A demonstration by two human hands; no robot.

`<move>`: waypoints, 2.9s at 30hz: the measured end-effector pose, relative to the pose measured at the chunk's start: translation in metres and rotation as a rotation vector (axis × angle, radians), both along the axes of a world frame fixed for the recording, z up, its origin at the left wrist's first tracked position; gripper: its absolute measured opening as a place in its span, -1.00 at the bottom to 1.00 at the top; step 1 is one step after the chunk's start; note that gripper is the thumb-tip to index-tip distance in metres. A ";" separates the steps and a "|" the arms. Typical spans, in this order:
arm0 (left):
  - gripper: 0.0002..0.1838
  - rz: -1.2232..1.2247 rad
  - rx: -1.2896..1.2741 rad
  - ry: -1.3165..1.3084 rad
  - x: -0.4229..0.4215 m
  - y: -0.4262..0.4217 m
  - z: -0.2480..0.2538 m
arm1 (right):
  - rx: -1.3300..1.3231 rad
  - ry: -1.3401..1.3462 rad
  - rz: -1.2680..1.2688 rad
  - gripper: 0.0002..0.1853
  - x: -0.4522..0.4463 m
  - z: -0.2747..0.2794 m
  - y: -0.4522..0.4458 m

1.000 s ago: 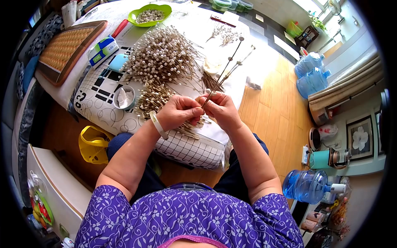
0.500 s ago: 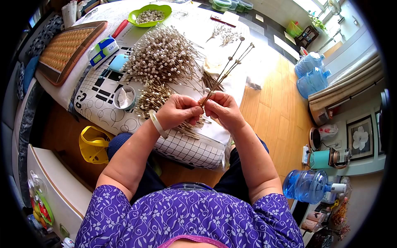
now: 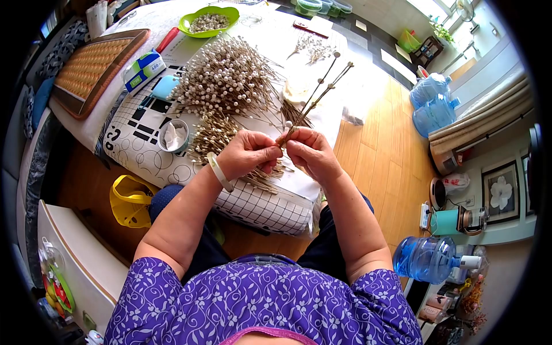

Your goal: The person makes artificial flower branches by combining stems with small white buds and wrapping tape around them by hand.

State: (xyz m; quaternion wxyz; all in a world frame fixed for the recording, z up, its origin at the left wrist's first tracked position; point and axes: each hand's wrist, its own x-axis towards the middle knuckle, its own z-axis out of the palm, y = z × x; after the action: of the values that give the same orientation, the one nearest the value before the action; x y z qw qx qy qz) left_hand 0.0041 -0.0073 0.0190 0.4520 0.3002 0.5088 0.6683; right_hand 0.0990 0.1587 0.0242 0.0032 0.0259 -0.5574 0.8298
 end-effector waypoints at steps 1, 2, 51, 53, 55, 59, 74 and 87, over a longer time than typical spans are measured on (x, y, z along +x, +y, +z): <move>-0.88 0.000 -0.001 0.002 0.000 0.000 0.001 | -0.027 0.003 0.016 -0.85 0.000 0.000 0.000; -0.88 0.000 -0.001 0.002 0.000 0.000 0.001 | -0.026 0.003 0.016 -0.85 0.000 0.000 -0.001; -0.86 0.318 0.264 0.148 0.007 0.011 -0.013 | 0.236 0.069 -0.308 -0.93 -0.010 -0.004 -0.014; -0.87 0.363 0.252 0.210 0.007 0.010 -0.011 | 0.071 0.004 -0.178 -0.90 -0.006 -0.001 -0.011; -0.86 0.421 0.206 0.684 0.004 0.007 -0.010 | 0.093 0.007 -0.206 -0.89 -0.008 -0.002 -0.014; -0.86 0.439 0.187 0.784 0.005 0.006 -0.009 | 0.124 0.005 -0.255 -0.87 -0.011 -0.004 -0.019; -0.88 0.099 0.020 -0.205 -0.003 0.005 -0.006 | 0.083 -0.027 -0.244 -0.90 -0.014 -0.007 -0.013; -0.88 0.295 0.020 -0.058 0.002 0.009 -0.013 | 0.188 0.042 -0.307 -0.92 -0.016 -0.017 -0.015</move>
State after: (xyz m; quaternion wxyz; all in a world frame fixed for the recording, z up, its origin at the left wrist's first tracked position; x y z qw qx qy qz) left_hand 0.0064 0.0013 0.0057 0.3603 0.2071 0.5276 0.7409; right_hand 0.0828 0.1440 0.0072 0.1390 -0.0421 -0.6297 0.7632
